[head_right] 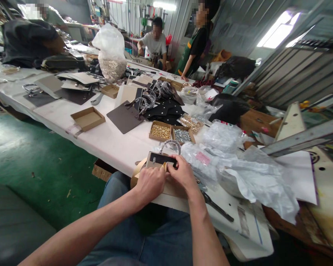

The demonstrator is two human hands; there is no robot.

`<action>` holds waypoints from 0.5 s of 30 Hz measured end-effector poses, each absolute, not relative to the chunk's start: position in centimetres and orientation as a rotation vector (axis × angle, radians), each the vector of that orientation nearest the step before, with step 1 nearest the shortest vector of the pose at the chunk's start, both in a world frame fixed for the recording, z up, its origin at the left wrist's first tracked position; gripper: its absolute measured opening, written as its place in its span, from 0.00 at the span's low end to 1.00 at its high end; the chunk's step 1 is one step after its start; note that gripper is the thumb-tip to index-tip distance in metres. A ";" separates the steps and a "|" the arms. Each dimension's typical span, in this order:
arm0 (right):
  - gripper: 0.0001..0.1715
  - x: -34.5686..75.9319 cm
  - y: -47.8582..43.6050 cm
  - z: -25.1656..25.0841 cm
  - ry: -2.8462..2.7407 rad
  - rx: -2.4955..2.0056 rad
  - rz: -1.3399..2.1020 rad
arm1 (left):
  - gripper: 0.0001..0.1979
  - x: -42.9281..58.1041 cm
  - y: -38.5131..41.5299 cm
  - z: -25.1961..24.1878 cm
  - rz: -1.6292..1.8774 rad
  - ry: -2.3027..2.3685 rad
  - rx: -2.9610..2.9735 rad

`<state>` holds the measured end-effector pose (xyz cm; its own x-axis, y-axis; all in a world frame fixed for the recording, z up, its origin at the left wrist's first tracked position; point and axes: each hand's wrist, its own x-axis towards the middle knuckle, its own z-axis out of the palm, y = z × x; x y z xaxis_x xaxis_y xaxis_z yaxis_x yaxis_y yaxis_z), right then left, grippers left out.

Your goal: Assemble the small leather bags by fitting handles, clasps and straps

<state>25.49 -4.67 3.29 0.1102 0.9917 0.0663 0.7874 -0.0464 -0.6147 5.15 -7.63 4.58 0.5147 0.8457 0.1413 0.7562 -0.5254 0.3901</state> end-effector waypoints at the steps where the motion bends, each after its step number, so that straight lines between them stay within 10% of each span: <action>1: 0.32 25.4 -4.7 3.4 -1.723 -1.887 0.527 | 0.18 4.8 -7.4 4.8 0.454 1.367 2.429; 15: 0.33 25.9 -3.9 3.0 -1.522 -1.805 0.774 | 0.20 3.5 -3.9 6.1 0.531 1.409 2.083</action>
<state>25.89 -3.93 2.96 0.1537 0.9876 -0.0312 0.6075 -0.1194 -0.7853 3.54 -3.95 6.05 0.3678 0.9298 0.0115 0.7064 -0.2875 0.6468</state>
